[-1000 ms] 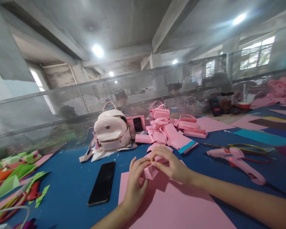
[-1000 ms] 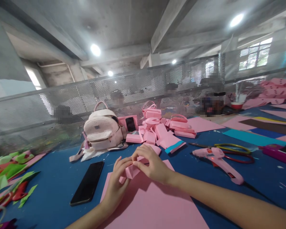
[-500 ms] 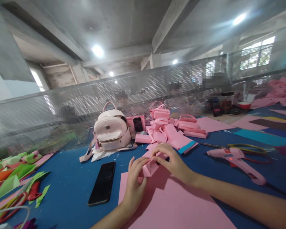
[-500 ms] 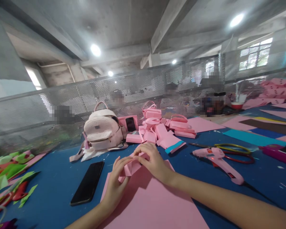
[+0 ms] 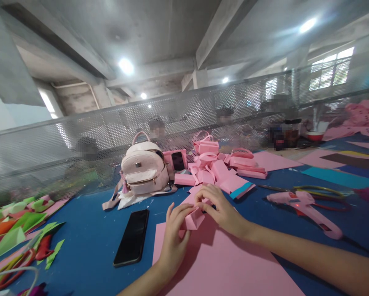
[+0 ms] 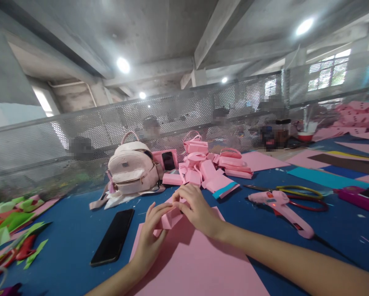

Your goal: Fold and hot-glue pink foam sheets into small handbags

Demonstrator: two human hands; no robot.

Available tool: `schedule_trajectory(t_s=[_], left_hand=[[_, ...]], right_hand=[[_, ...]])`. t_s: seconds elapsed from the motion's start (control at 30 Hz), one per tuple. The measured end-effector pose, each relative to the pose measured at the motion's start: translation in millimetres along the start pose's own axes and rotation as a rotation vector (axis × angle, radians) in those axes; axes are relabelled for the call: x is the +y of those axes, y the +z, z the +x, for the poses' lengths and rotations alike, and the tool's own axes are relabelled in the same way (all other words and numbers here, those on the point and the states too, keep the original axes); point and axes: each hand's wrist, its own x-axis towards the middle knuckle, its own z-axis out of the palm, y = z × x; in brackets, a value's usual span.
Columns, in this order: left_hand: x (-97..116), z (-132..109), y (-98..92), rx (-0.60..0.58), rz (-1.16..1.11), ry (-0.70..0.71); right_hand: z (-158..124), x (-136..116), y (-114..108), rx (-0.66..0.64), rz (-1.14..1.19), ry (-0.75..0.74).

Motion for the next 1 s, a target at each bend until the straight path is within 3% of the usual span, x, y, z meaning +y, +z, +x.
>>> schedule_trajectory(t_s=[0.27,1.0], left_hand=[[-0.6,-0.2,1.1,0.036,0.006,-0.015],[0.7,-1.8,0.0,0.036,0.008,-0.004]], right_hand=[[0.1,1.9,-3.1,0.003,-0.092,-0.101],[-0.5,5.5,-3.3,0.002,-0.167,-0.124]])
